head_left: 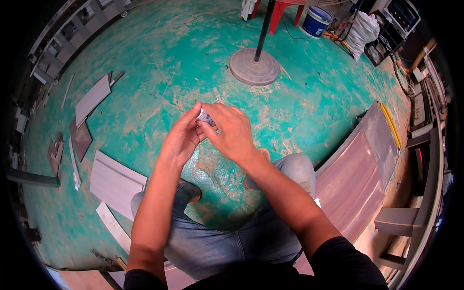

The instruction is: The person is holding a sheet of labels, peeling off a single label by hand, and applying it onto a white wood panel.

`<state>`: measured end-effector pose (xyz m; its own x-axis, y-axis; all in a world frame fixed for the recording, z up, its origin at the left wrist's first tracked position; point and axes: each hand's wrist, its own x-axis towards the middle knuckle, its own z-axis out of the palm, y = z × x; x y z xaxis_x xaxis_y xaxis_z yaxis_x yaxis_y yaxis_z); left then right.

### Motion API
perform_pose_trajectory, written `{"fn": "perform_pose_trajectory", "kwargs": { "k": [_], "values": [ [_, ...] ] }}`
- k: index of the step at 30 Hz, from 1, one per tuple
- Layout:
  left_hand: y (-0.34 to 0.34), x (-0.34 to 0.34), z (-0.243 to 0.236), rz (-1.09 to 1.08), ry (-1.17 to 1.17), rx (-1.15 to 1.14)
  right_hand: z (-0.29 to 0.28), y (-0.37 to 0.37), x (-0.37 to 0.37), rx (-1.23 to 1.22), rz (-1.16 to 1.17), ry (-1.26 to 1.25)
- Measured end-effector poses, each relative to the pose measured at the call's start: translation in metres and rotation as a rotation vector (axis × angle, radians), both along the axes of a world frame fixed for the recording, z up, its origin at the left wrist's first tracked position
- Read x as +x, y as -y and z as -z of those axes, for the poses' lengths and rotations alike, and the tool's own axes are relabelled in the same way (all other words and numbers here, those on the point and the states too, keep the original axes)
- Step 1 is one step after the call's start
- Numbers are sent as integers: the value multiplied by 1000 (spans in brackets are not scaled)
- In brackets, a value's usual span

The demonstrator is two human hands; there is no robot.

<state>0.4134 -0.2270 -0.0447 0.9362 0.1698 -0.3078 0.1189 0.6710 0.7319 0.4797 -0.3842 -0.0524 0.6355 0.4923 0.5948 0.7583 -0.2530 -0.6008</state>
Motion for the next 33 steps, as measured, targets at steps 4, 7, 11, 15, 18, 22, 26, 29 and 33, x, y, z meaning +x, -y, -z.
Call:
{"fn": "perform_pose_trajectory", "kwargs": {
  "k": [4, 7, 11, 15, 18, 22, 26, 29, 33],
  "values": [
    [-1, -1, -4, 16, -22, 9, -2, 1, 1, -2, -33, -47],
    [-1, -1, -5, 21, -19, 17, 0, 2, 4, 11, -69, -98],
    [-3, -2, -5, 38, -27, 39, -2, 4, 5, 37, -126, -206],
    [-11, -1, 3, 53, -45, 46, 0, 6, 10, 52, -163, -192],
    [-11, -2, 0, 65, -58, 73, 2, 7, 14, 69, -197, -201],
    [-14, -4, -5, 98, -69, 83, -7, 13, 15, 43, -249, -295],
    [-15, -5, -8, 118, -79, 91, -12, 17, 16, 32, -295, -375],
    [-15, -5, -10, 123, -81, 101, -14, 20, 20, 13, -349, -416],
    [-16, -6, -10, 144, -72, 104, -18, 24, 23, -28, -385, -413]
  ]
}}
